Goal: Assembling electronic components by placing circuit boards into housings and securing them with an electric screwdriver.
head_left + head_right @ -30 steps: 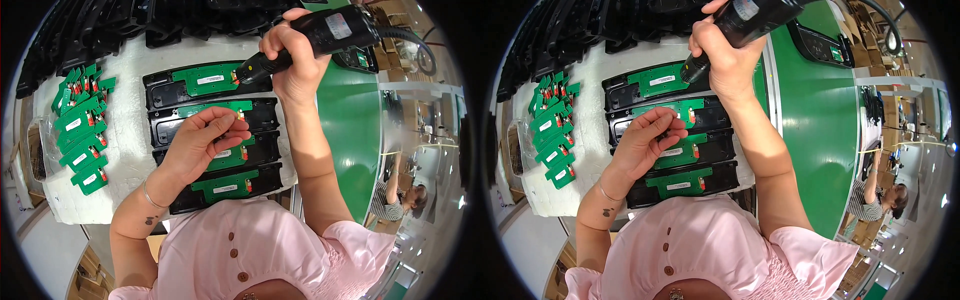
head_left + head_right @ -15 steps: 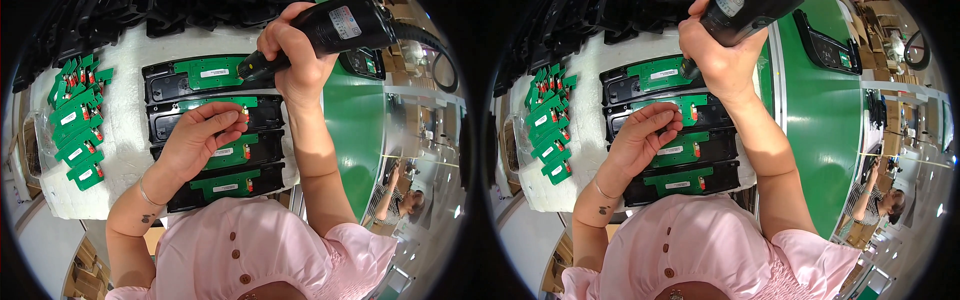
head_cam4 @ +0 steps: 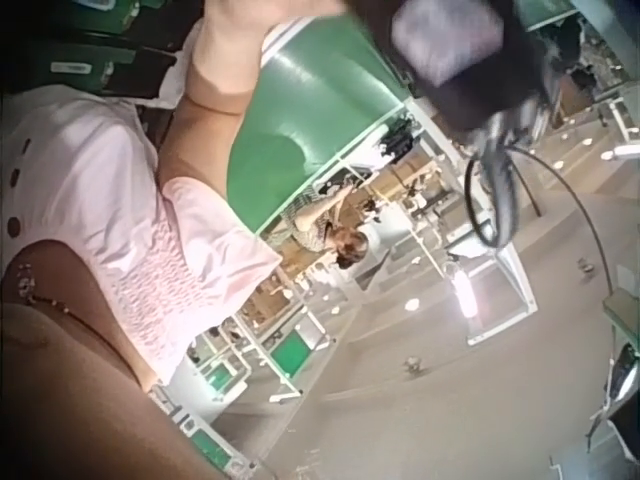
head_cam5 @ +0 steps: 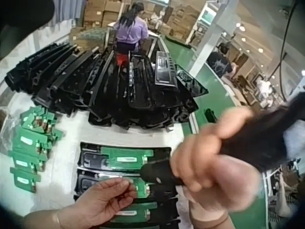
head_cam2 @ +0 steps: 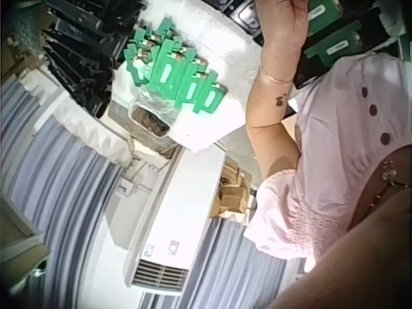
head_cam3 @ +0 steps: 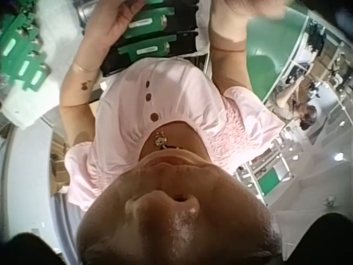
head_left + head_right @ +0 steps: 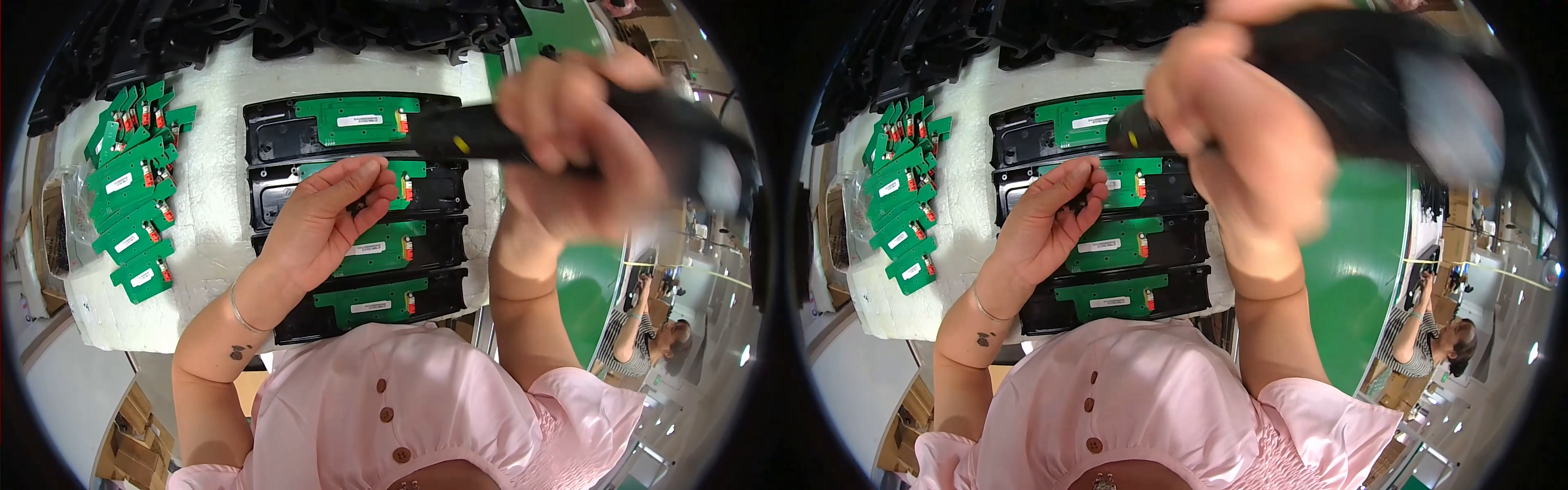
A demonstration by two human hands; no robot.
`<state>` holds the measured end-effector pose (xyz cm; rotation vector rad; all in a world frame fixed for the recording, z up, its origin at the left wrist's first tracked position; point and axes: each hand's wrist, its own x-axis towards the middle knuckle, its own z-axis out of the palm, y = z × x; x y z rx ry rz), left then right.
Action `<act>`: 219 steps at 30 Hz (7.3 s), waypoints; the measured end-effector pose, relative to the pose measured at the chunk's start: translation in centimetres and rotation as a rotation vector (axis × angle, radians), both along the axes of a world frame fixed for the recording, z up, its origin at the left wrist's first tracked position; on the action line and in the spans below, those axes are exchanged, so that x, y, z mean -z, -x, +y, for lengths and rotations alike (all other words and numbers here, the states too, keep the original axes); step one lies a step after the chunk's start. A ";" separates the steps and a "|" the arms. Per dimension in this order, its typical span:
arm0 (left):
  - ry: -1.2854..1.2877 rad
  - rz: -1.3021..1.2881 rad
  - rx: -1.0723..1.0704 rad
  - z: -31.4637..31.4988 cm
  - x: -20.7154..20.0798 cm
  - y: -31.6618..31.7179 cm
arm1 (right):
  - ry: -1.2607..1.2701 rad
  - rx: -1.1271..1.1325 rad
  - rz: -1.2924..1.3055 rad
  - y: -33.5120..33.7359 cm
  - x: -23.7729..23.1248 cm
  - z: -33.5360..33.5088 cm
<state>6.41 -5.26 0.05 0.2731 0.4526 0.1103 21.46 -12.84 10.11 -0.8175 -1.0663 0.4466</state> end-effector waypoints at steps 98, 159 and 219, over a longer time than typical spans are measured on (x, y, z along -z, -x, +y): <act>-0.084 -0.004 -0.057 1.7 -0.8 2.1 | 0.194 -0.061 -0.036 2.4 4.3 6.6; -0.041 -0.137 -0.207 3.5 -0.2 2.6 | -0.029 -0.373 0.068 2.6 -2.7 3.2; 0.010 -0.161 -0.140 3.0 0.1 2.8 | 0.041 -0.403 -0.050 2.8 -2.8 1.6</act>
